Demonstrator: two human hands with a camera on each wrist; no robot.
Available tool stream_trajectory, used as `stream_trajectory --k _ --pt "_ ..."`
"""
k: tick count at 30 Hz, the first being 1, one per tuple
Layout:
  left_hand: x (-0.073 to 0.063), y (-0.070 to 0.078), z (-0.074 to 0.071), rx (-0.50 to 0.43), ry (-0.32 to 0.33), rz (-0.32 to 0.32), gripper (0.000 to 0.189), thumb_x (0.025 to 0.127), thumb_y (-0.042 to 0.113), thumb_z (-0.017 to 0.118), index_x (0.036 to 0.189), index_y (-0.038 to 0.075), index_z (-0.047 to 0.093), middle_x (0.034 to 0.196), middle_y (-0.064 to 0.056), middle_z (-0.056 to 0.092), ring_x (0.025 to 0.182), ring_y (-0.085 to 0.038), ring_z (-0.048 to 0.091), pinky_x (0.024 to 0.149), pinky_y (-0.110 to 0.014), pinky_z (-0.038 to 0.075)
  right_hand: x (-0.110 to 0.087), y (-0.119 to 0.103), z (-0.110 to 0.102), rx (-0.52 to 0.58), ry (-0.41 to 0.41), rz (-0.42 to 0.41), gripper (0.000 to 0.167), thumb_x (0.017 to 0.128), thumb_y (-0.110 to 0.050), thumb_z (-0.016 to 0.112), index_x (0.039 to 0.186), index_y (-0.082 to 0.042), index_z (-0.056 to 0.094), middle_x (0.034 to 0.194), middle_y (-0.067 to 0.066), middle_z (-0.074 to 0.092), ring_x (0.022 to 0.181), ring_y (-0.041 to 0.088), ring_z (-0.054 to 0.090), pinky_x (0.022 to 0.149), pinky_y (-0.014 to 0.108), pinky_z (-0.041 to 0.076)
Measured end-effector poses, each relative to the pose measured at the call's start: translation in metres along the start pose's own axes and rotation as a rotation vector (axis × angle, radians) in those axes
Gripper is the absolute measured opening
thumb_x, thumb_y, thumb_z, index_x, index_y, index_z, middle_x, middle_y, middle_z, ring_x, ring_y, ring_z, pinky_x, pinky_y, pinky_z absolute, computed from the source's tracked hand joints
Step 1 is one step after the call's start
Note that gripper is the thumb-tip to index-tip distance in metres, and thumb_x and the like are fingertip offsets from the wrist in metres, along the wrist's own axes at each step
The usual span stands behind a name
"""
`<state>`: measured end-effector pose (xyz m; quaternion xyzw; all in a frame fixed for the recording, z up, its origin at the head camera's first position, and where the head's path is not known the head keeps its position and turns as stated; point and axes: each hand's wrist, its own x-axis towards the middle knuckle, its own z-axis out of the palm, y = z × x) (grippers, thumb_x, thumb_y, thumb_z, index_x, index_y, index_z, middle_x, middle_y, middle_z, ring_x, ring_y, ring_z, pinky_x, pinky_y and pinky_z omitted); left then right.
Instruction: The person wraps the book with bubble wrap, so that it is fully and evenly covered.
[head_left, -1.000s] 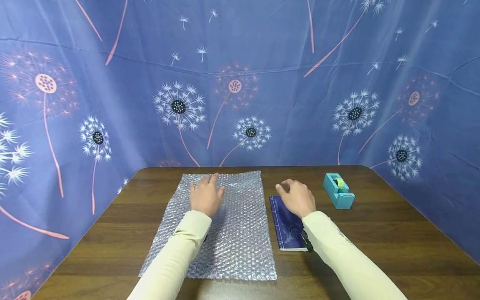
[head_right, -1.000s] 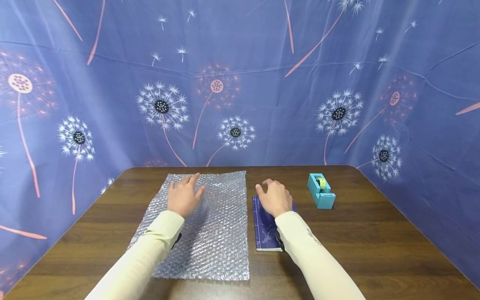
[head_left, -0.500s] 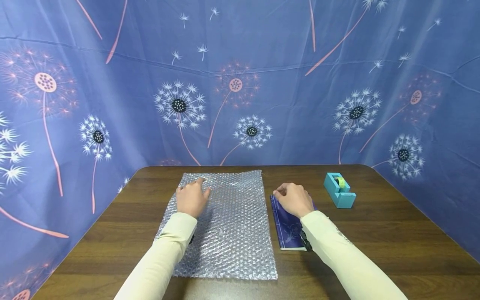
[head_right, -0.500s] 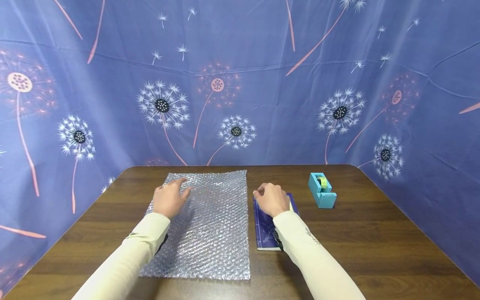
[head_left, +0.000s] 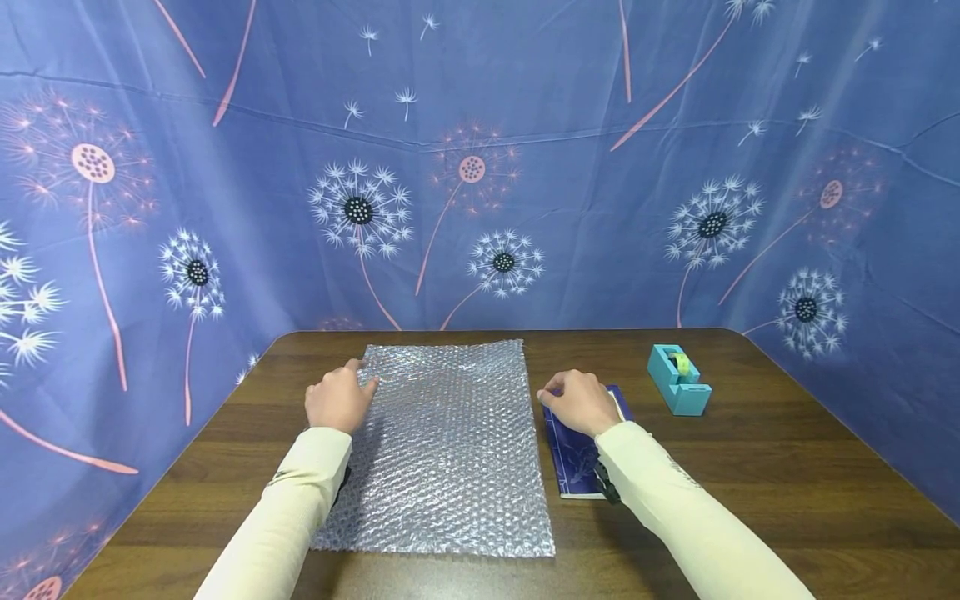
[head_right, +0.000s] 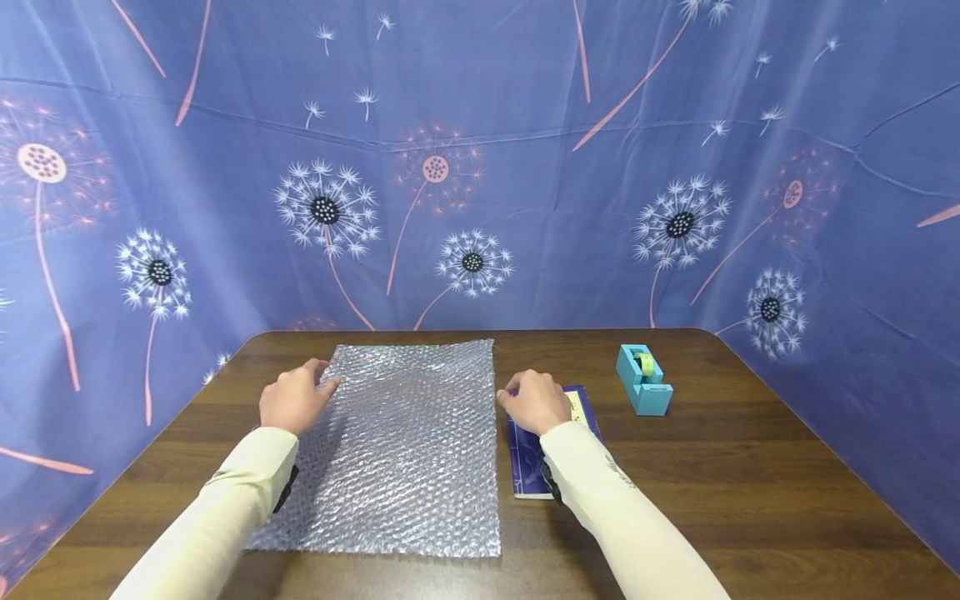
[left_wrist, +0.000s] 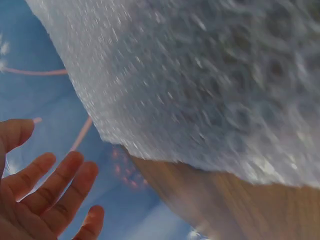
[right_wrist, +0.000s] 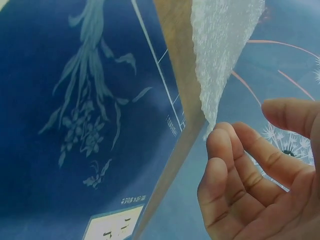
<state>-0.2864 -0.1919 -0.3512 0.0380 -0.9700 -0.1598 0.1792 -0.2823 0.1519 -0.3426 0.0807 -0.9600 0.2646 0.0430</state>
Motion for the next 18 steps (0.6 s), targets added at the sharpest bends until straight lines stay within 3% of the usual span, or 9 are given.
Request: stream_trajectory --k 9,15,18 --pt "-0.003 -0.027 -0.008 -0.012 -0.08 -0.052 0.045 0.099 0.03 0.065 0.129 -0.004 0.063 0.106 -0.029 0.071 0.09 -0.049 0.069 0.081 -0.063 0.052 0.0 -0.005 0.004 0.034 -0.049 0.015 0.025 0.098 -0.021 0.067 0.11 0.0 0.074 0.109 0.016 0.073 0.097 0.034 0.069 0.083 0.051 0.056" --pt "-0.006 -0.031 -0.015 0.009 -0.173 -0.099 0.048 0.098 0.033 0.067 0.127 -0.005 0.063 0.114 -0.031 0.068 0.096 -0.052 0.067 0.081 -0.063 0.052 0.0 -0.009 0.009 0.041 -0.094 0.024 0.025 0.097 -0.02 0.067 0.11 0.0 0.075 0.11 0.017 0.073 0.084 0.026 0.066 0.074 0.046 0.056" --pt "-0.006 -0.032 -0.016 0.029 -0.229 -0.124 0.05 0.097 0.034 0.068 0.127 -0.005 0.062 0.116 -0.032 0.067 0.097 -0.052 0.066 0.081 -0.063 0.053 -0.001 -0.012 0.01 0.06 -0.118 0.041 0.025 0.097 -0.019 0.067 0.11 0.001 0.074 0.1 0.013 0.074 0.074 0.02 0.066 0.068 0.041 0.056"
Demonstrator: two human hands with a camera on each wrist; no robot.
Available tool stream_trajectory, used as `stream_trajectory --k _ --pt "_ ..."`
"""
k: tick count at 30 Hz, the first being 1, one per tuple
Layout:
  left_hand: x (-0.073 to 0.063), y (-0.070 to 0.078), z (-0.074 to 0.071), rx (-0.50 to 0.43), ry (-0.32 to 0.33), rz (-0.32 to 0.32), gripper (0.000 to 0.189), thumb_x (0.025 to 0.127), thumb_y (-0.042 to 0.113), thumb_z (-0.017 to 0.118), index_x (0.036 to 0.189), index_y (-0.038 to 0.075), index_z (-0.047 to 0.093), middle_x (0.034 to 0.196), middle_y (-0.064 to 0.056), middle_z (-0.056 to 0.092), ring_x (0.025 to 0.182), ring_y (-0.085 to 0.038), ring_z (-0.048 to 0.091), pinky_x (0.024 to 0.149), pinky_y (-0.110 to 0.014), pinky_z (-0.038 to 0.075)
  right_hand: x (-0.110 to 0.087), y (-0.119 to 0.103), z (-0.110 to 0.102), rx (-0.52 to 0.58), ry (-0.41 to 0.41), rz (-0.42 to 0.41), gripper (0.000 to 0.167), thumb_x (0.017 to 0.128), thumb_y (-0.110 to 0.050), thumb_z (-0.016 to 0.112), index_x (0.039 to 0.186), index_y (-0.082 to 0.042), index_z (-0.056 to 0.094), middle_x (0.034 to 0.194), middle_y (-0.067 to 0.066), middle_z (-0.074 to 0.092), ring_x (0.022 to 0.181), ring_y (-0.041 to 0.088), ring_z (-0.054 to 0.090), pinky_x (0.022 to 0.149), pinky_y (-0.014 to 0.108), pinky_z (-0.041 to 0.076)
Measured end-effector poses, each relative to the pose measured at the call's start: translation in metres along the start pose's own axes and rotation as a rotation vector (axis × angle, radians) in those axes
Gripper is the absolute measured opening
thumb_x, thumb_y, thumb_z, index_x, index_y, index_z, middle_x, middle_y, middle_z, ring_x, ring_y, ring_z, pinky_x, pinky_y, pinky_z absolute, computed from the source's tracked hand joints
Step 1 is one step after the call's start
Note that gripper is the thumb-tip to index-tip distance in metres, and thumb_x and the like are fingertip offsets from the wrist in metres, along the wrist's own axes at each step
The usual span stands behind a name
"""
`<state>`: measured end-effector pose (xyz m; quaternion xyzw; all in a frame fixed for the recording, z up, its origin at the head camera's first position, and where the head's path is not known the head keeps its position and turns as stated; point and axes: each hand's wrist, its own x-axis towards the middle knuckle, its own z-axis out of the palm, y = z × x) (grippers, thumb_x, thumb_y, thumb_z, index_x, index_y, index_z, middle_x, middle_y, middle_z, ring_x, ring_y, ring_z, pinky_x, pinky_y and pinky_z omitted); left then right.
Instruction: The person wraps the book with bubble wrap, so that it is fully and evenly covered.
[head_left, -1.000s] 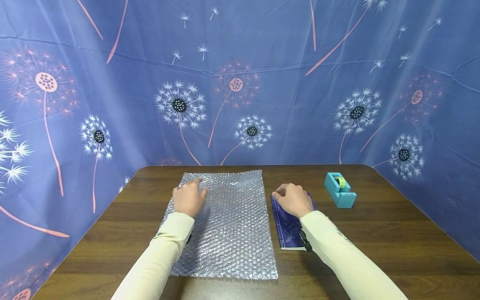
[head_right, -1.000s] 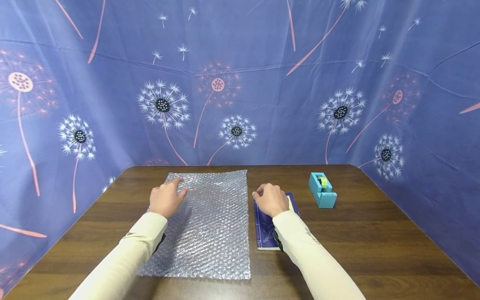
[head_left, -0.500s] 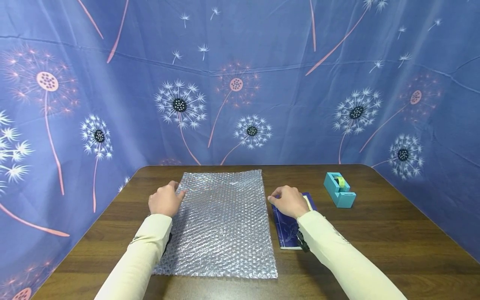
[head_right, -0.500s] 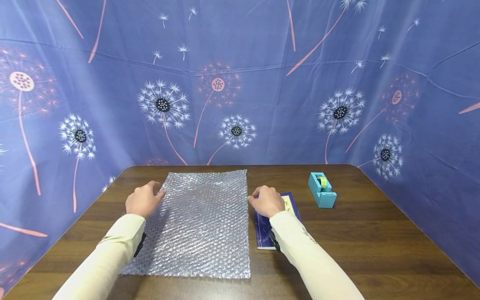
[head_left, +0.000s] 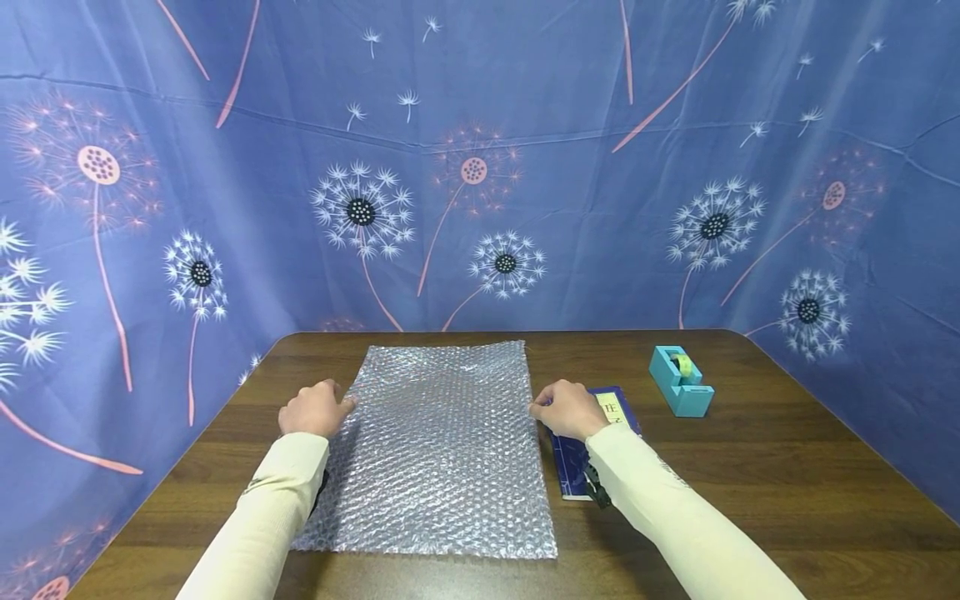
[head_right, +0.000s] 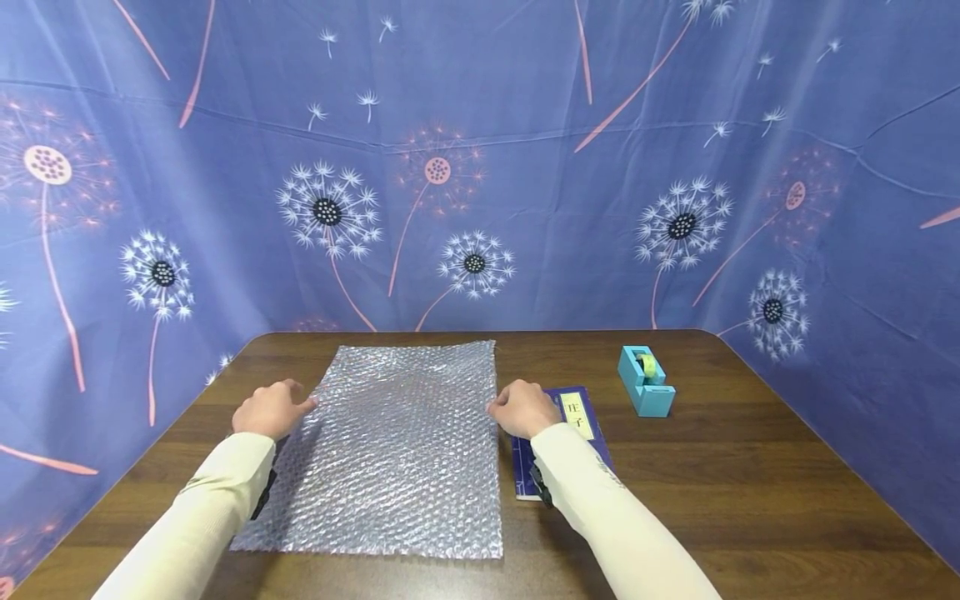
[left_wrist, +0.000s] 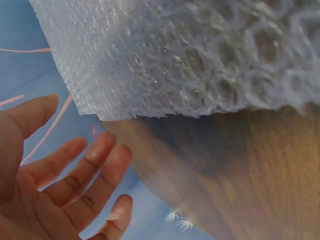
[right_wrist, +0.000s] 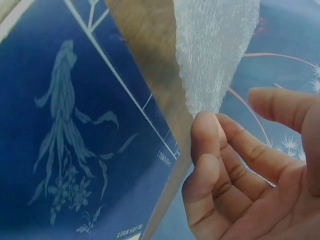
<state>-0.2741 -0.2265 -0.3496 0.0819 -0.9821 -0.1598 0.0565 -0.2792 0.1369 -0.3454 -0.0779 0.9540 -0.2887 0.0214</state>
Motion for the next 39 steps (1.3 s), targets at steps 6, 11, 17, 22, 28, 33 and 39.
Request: stream_trajectory --k 6,11,17,22,28,33,39 --pt "0.0 -0.003 -0.001 0.036 -0.147 -0.086 0.056 0.095 0.038 0.069 0.12 -0.012 0.063 0.117 -0.037 0.063 0.1 -0.053 0.065 0.08 -0.06 0.055 -0.003 -0.004 0.001 0.01 -0.06 0.045 0.024 0.099 -0.022 0.066 0.105 -0.001 0.077 0.081 0.007 0.071 0.064 0.02 0.066 0.056 0.031 0.05" --pt "0.001 -0.006 -0.001 0.058 -0.216 -0.153 0.066 0.093 0.043 0.071 0.121 -0.016 0.061 0.123 -0.039 0.06 0.109 -0.054 0.062 0.083 -0.058 0.055 -0.004 -0.004 0.002 -0.009 -0.113 0.064 0.024 0.1 -0.024 0.066 0.091 -0.005 0.077 0.066 0.007 0.064 0.056 0.019 0.06 0.046 0.023 0.034" --pt "0.001 -0.008 -0.003 0.085 -0.257 -0.186 0.075 0.088 0.047 0.073 0.126 -0.016 0.057 0.129 -0.04 0.056 0.114 -0.056 0.058 0.089 -0.06 0.051 -0.007 -0.005 0.002 -0.049 -0.129 0.068 0.031 0.099 -0.025 0.066 0.076 -0.007 0.074 0.061 0.006 0.062 0.053 0.017 0.059 0.044 0.021 0.032" --pt "-0.002 -0.005 -0.007 0.096 -0.278 -0.184 0.078 0.084 0.045 0.079 0.128 -0.015 0.056 0.131 -0.04 0.054 0.117 -0.057 0.056 0.093 -0.061 0.049 -0.01 -0.007 0.003 -0.06 -0.161 0.071 0.038 0.097 -0.025 0.07 0.065 -0.004 0.069 0.054 0.002 0.056 0.045 0.011 0.048 0.043 0.02 0.03" --pt "-0.006 -0.001 -0.006 0.087 -0.276 -0.16 0.071 0.083 0.038 0.081 0.126 -0.014 0.057 0.129 -0.039 0.056 0.115 -0.055 0.057 0.093 -0.061 0.049 -0.012 -0.006 0.008 -0.064 -0.175 0.061 0.038 0.091 -0.022 0.077 0.06 -0.003 0.067 0.051 0.001 0.053 0.043 0.01 0.043 0.042 0.02 0.026" --pt "-0.004 0.001 -0.003 0.086 -0.269 -0.151 0.066 0.085 0.035 0.079 0.126 -0.013 0.059 0.127 -0.038 0.058 0.112 -0.054 0.059 0.092 -0.061 0.049 -0.014 -0.006 0.01 -0.091 -0.169 0.064 0.037 0.089 -0.023 0.079 0.06 -0.004 0.066 0.052 0.001 0.053 0.045 0.01 0.042 0.045 0.022 0.031" --pt "0.003 0.002 0.002 0.081 -0.272 -0.154 0.061 0.088 0.032 0.076 0.126 -0.012 0.06 0.127 -0.037 0.059 0.111 -0.052 0.06 0.092 -0.062 0.048 -0.016 -0.006 0.013 -0.104 -0.169 0.073 0.04 0.088 -0.023 0.08 0.056 -0.007 0.062 0.051 0.0 0.053 0.044 0.009 0.04 0.045 0.023 0.03"
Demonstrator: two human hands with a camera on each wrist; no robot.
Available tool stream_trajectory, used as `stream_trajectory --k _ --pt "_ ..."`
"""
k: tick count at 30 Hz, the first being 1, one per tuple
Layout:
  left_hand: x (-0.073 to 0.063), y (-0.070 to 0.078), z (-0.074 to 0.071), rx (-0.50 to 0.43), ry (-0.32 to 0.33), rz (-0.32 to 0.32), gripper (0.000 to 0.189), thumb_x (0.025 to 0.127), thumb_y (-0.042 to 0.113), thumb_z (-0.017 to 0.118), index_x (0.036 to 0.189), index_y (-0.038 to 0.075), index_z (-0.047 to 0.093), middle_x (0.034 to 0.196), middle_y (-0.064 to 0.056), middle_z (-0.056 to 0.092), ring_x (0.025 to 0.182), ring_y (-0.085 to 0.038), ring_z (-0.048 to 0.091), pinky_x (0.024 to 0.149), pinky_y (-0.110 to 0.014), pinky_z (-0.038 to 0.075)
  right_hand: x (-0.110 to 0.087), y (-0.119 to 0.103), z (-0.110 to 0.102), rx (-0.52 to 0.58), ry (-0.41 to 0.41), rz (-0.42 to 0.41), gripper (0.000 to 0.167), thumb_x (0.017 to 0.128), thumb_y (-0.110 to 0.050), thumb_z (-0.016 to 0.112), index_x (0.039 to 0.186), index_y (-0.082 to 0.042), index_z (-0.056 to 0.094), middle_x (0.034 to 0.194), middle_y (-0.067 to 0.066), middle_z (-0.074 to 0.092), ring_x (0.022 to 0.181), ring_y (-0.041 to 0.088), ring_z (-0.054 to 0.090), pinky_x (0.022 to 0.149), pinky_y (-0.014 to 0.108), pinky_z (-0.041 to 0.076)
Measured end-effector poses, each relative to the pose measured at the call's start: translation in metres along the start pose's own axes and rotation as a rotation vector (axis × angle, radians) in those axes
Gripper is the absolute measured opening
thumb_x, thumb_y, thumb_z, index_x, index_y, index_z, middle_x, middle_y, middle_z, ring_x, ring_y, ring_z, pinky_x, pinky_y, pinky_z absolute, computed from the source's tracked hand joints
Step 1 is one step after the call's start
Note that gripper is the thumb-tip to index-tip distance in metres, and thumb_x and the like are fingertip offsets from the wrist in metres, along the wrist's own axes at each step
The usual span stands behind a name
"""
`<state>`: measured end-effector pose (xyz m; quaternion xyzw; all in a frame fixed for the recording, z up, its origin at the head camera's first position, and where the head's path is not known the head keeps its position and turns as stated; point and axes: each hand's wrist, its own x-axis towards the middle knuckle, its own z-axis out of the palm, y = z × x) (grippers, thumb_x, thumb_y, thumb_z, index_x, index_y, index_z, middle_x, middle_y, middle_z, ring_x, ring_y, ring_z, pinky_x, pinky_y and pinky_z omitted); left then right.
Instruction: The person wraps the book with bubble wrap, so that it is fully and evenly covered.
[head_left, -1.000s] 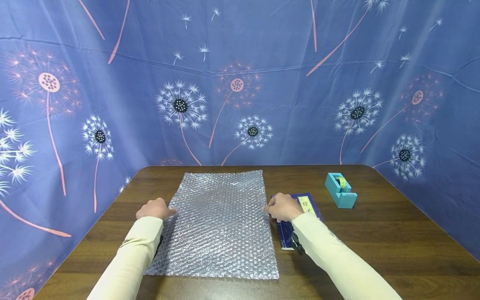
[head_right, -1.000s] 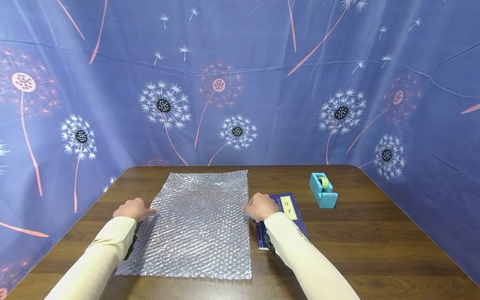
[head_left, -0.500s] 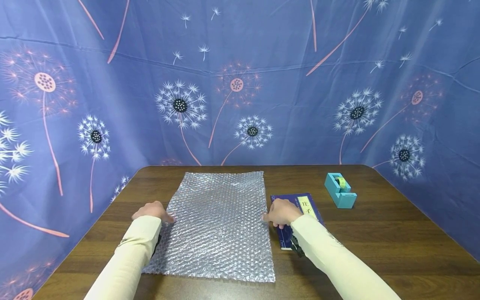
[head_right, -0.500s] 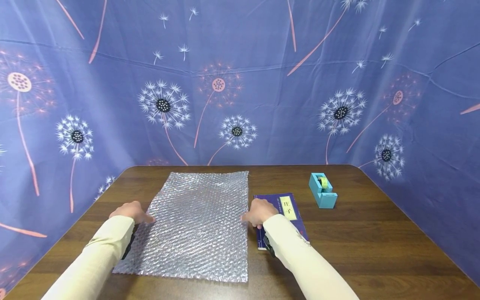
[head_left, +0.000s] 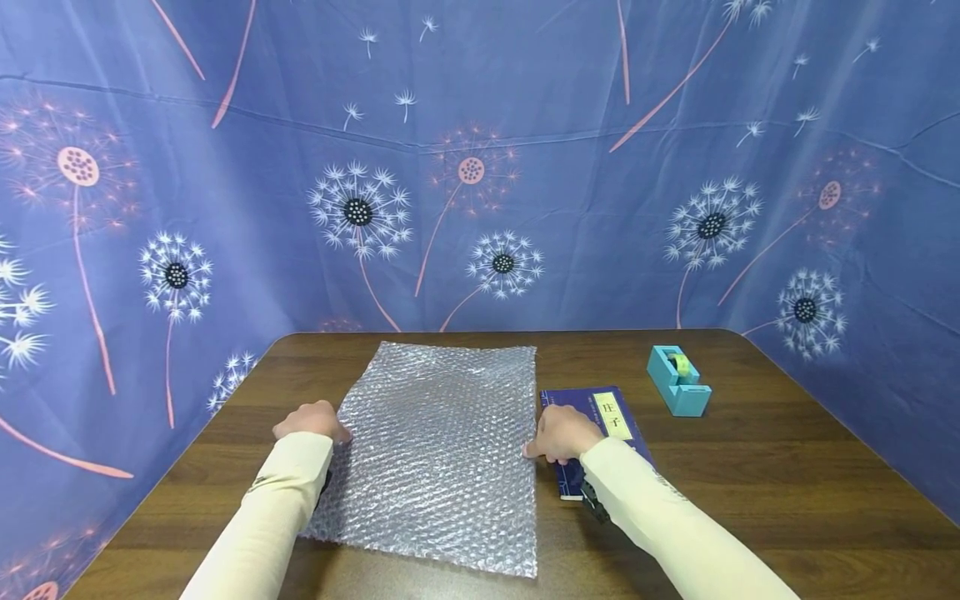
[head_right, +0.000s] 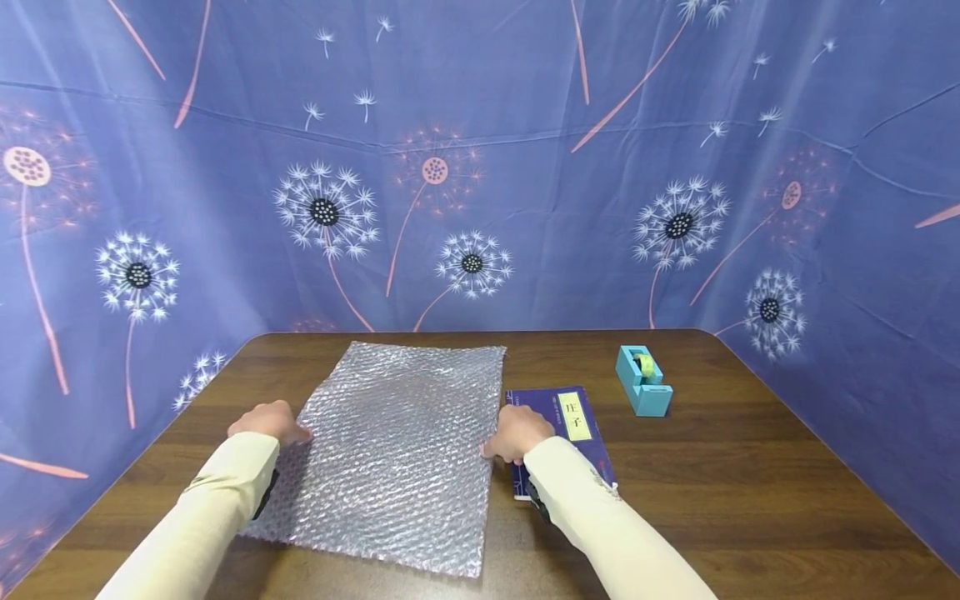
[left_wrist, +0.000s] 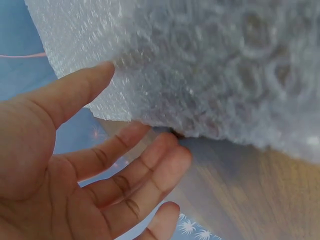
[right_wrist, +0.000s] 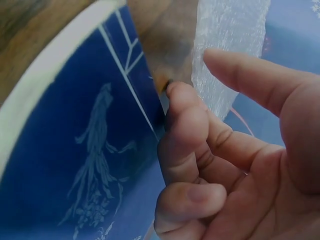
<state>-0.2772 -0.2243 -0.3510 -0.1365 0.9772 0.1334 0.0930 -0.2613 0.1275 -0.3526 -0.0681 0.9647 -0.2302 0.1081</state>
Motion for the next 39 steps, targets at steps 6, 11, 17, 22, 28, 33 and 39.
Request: stream_trajectory --k 6,11,17,22,28,33,39 --pt "0.004 0.002 0.002 -0.017 0.008 -0.003 0.06 0.088 0.031 0.076 0.126 -0.012 0.06 0.129 -0.037 0.058 0.112 -0.052 0.06 0.093 -0.062 0.047 -0.004 0.001 0.001 0.002 0.005 -0.004 0.043 0.088 -0.022 0.08 0.054 -0.01 0.056 0.049 -0.002 0.048 0.043 0.008 0.035 0.045 0.023 0.027" --pt "0.005 0.003 0.003 -0.022 0.005 -0.007 0.06 0.088 0.031 0.076 0.127 -0.012 0.06 0.129 -0.037 0.058 0.112 -0.052 0.06 0.093 -0.062 0.047 -0.005 0.002 0.003 0.002 0.012 -0.01 0.044 0.089 -0.022 0.08 0.054 -0.011 0.055 0.049 -0.004 0.045 0.044 0.008 0.036 0.044 0.022 0.026" --pt "0.003 0.003 0.003 -0.024 0.018 -0.022 0.058 0.089 0.03 0.074 0.127 -0.012 0.06 0.129 -0.037 0.058 0.114 -0.052 0.059 0.095 -0.063 0.045 -0.006 0.002 0.005 0.001 0.018 -0.034 0.045 0.089 -0.024 0.079 0.054 -0.012 0.054 0.049 -0.005 0.042 0.045 0.007 0.033 0.044 0.021 0.022" --pt "-0.007 0.014 -0.001 -0.004 0.104 0.03 0.051 0.092 0.029 0.069 0.122 -0.012 0.062 0.124 -0.035 0.062 0.111 -0.051 0.061 0.097 -0.064 0.043 -0.008 0.006 -0.003 0.035 0.038 -0.071 0.044 0.091 -0.022 0.077 0.054 -0.011 0.055 0.048 -0.005 0.04 0.044 0.008 0.033 0.044 0.022 0.023" --pt "-0.014 0.035 -0.002 -0.009 0.195 0.122 0.048 0.095 0.031 0.068 0.121 -0.009 0.064 0.119 -0.032 0.065 0.105 -0.05 0.064 0.095 -0.064 0.046 -0.009 0.017 -0.015 0.057 0.081 -0.093 0.032 0.093 -0.021 0.073 0.066 -0.006 0.068 0.052 -0.002 0.053 0.047 0.009 0.045 0.045 0.021 0.03" --pt "-0.017 0.053 -0.001 -0.022 0.255 0.179 0.045 0.094 0.031 0.069 0.119 -0.006 0.066 0.116 -0.029 0.068 0.102 -0.049 0.065 0.091 -0.062 0.048 -0.011 0.025 -0.025 0.059 0.097 -0.097 0.023 0.095 -0.023 0.071 0.082 -0.004 0.071 0.065 0.004 0.062 0.057 0.015 0.057 0.05 0.025 0.04" --pt "-0.026 0.08 0.001 -0.028 0.293 0.238 0.04 0.095 0.031 0.069 0.122 0.002 0.069 0.115 -0.024 0.07 0.1 -0.045 0.068 0.089 -0.06 0.051 -0.012 0.037 -0.035 0.027 0.123 -0.06 0.024 0.094 -0.027 0.072 0.089 -0.004 0.074 0.08 0.004 0.066 0.068 0.018 0.054 0.056 0.031 0.042"
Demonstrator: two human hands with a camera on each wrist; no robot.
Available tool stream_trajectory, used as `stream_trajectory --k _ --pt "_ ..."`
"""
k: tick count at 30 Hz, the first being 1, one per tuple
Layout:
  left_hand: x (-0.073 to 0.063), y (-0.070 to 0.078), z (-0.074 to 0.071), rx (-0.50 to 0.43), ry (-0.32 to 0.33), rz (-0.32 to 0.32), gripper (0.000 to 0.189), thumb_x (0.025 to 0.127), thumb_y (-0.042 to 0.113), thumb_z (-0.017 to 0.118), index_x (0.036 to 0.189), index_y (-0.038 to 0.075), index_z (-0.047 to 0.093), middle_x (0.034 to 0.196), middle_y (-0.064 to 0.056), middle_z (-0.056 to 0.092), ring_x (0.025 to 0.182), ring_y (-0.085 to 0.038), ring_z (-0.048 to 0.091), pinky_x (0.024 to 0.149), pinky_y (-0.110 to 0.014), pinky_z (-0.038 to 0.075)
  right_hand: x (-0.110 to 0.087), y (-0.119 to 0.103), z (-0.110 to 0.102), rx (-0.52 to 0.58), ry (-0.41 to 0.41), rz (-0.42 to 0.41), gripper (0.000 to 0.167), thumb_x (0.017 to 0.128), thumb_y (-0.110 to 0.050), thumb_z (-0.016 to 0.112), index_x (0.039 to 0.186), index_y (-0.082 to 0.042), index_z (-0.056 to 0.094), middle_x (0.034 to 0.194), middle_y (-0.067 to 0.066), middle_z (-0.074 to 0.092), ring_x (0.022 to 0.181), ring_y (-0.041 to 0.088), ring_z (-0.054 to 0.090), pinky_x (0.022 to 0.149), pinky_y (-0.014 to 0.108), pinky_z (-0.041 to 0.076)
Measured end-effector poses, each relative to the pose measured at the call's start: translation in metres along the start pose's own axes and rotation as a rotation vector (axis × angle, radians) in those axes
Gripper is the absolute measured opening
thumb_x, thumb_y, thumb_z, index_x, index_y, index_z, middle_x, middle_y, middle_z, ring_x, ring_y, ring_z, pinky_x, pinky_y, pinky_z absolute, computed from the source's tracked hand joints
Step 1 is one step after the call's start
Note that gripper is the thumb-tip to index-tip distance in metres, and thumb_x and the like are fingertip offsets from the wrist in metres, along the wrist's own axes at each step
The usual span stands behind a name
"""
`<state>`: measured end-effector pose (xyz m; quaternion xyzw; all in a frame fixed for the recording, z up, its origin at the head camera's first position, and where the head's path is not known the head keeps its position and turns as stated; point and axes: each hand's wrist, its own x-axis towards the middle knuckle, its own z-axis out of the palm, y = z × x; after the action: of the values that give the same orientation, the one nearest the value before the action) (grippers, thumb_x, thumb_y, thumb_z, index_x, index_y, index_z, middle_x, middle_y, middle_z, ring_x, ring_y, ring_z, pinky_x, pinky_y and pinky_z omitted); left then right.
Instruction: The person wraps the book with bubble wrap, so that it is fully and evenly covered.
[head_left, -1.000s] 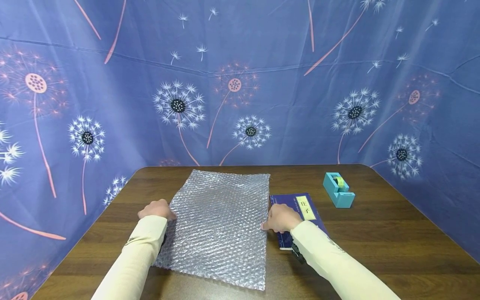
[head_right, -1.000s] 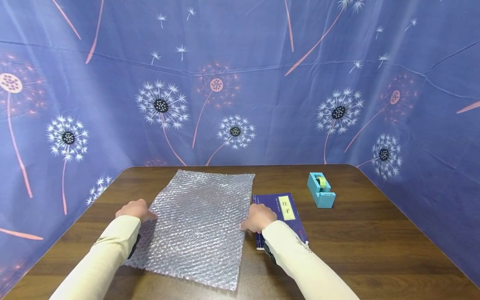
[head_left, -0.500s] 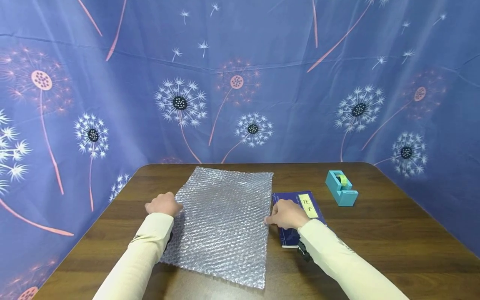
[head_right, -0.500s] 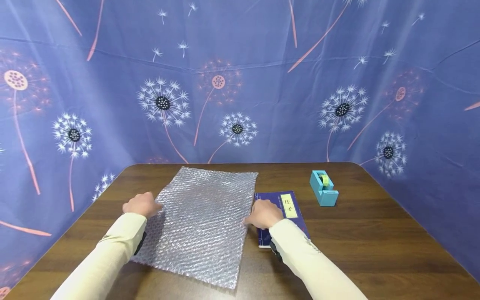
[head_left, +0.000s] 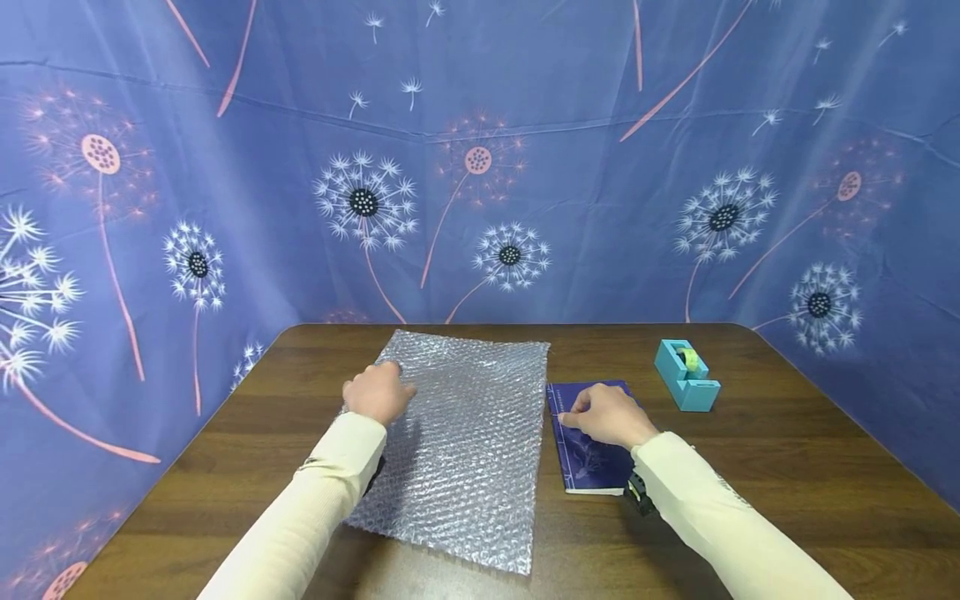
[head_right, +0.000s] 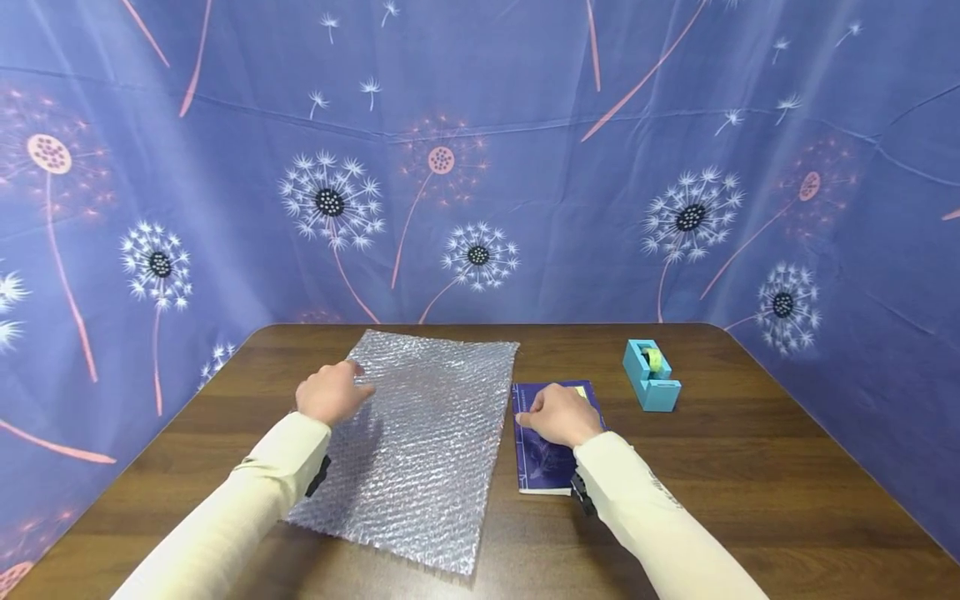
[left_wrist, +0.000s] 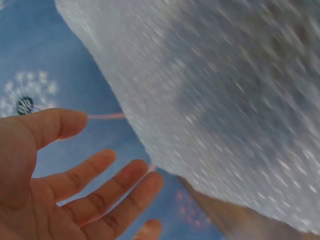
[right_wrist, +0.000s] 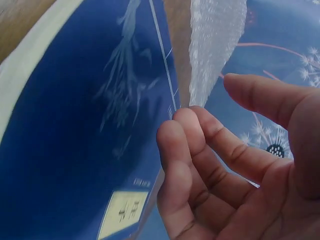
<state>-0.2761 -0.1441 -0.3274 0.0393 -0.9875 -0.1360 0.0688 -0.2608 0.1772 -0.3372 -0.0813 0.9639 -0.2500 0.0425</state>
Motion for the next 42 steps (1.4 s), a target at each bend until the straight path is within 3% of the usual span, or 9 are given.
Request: stream_trajectory --k 7,12,19,25,32,38,42 --pt "-0.004 0.041 0.005 0.004 0.027 0.075 0.035 0.094 0.033 0.07 0.12 0.009 0.074 0.108 -0.016 0.075 0.09 -0.035 0.072 0.078 -0.05 0.058 -0.002 0.013 -0.012 -0.064 0.024 0.02 0.028 0.094 -0.03 0.073 0.096 -0.003 0.075 0.109 0.018 0.071 0.088 0.028 0.063 0.075 0.05 0.054" --pt "-0.008 0.071 0.011 0.008 0.012 0.12 0.034 0.094 0.037 0.072 0.117 0.013 0.075 0.106 -0.012 0.075 0.092 -0.033 0.072 0.083 -0.048 0.057 -0.004 0.021 -0.019 -0.075 0.022 0.044 0.029 0.094 -0.031 0.072 0.098 -0.002 0.075 0.122 0.027 0.066 0.091 0.031 0.064 0.075 0.05 0.054" --pt "-0.013 0.107 0.02 0.019 -0.015 0.146 0.034 0.093 0.041 0.073 0.107 0.01 0.075 0.103 -0.011 0.076 0.097 -0.033 0.071 0.095 -0.049 0.052 -0.005 0.03 -0.027 -0.068 0.017 0.073 0.031 0.093 -0.03 0.071 0.1 0.0 0.074 0.101 0.016 0.07 0.079 0.025 0.06 0.068 0.044 0.052" --pt "-0.017 0.13 0.029 0.042 -0.046 0.147 0.036 0.094 0.044 0.071 0.107 0.011 0.076 0.107 -0.01 0.075 0.101 -0.031 0.071 0.096 -0.046 0.051 -0.006 0.037 -0.031 -0.079 0.019 0.089 0.032 0.094 -0.029 0.071 0.101 0.002 0.074 0.103 0.019 0.071 0.082 0.027 0.061 0.068 0.045 0.052" --pt "-0.02 0.151 0.047 0.044 -0.07 0.142 0.043 0.092 0.046 0.072 0.115 0.009 0.074 0.112 -0.009 0.074 0.101 -0.028 0.071 0.094 -0.044 0.053 -0.007 0.044 -0.036 -0.09 0.008 0.113 0.035 0.095 -0.028 0.07 0.105 0.006 0.073 0.103 0.021 0.071 0.082 0.027 0.061 0.068 0.045 0.053" --pt "-0.023 0.164 0.059 0.06 -0.095 0.145 0.041 0.09 0.047 0.074 0.112 0.012 0.076 0.11 -0.006 0.075 0.098 -0.026 0.071 0.09 -0.043 0.053 -0.008 0.05 -0.038 -0.125 -0.002 0.088 0.032 0.093 -0.026 0.071 0.103 0.005 0.074 0.101 0.02 0.072 0.083 0.027 0.064 0.068 0.047 0.054" --pt "-0.024 0.17 0.066 0.075 -0.12 0.15 0.042 0.088 0.047 0.076 0.112 0.013 0.076 0.111 -0.005 0.075 0.101 -0.025 0.071 0.095 -0.044 0.052 -0.008 0.052 -0.037 -0.14 -0.005 0.108 0.034 0.092 -0.025 0.073 0.105 0.006 0.073 0.099 0.019 0.072 0.083 0.029 0.065 0.069 0.049 0.054"
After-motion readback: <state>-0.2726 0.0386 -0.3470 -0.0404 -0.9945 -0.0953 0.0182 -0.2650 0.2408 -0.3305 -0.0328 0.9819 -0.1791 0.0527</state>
